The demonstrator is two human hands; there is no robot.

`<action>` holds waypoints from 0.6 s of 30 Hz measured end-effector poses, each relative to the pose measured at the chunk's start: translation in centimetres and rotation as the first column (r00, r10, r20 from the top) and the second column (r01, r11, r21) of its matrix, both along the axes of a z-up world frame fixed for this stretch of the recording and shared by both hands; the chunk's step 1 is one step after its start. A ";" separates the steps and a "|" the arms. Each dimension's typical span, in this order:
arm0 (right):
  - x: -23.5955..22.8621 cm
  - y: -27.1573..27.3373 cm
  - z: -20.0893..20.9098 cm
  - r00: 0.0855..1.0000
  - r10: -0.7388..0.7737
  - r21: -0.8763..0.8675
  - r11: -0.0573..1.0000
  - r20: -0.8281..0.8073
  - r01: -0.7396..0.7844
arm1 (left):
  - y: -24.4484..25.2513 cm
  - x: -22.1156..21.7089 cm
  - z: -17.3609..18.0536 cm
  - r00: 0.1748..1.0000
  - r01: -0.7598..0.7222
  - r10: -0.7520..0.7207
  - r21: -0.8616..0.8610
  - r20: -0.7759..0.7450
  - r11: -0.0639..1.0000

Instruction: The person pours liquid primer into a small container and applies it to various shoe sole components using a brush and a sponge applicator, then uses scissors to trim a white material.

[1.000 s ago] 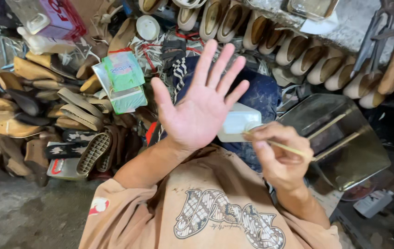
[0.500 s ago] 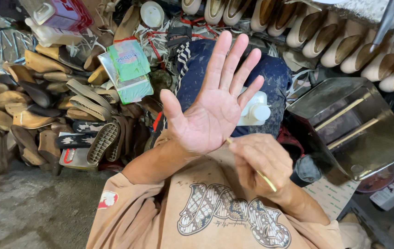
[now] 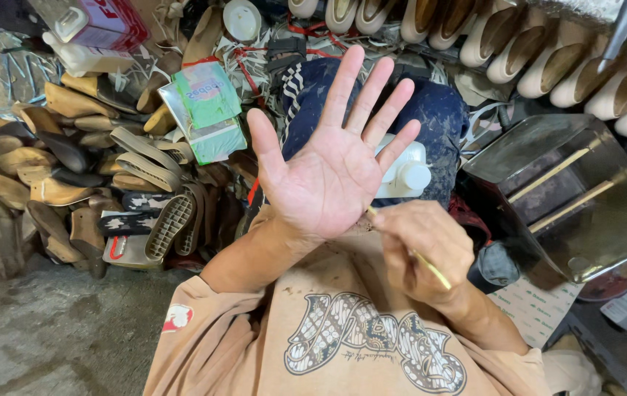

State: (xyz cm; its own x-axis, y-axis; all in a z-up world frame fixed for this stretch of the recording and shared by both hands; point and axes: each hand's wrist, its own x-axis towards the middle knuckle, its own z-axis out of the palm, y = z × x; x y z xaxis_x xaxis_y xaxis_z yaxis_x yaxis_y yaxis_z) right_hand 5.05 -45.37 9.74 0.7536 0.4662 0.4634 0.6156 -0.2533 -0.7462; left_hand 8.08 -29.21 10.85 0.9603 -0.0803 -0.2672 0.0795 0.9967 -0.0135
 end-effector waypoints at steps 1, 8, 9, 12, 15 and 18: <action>-0.1 0.1 -0.1 0.998 0.058 0.040 0.998 0.011 -0.058 | 0.0 0.2 -0.1 0.999 -0.003 0.002 -0.021 -0.039 1.000; -0.1 -0.5 -0.9 0.997 -0.071 0.070 0.995 -0.031 0.073 | 0.4 0.9 0.1 0.974 -0.007 0.005 -0.009 -0.227 1.000; -0.1 -0.3 -0.9 0.997 -0.070 0.071 0.995 -0.032 0.072 | 0.4 0.9 0.0 0.974 -0.008 0.006 -0.008 -0.229 1.000; -0.4 0.2 -0.8 0.997 -0.016 0.079 0.997 -0.072 0.021 | 0.3 0.8 -0.4 0.979 -0.023 0.023 0.002 -0.203 1.000; -0.4 0.7 -1.3 0.997 0.017 0.091 0.996 -0.069 -0.011 | 0.3 0.6 -0.6 0.989 -0.032 0.025 -0.045 -0.145 0.998; -0.5 0.7 -1.7 0.997 -0.077 0.094 0.992 -0.028 0.079 | 0.4 0.7 -0.5 0.981 -0.004 -0.001 -0.024 -0.193 1.000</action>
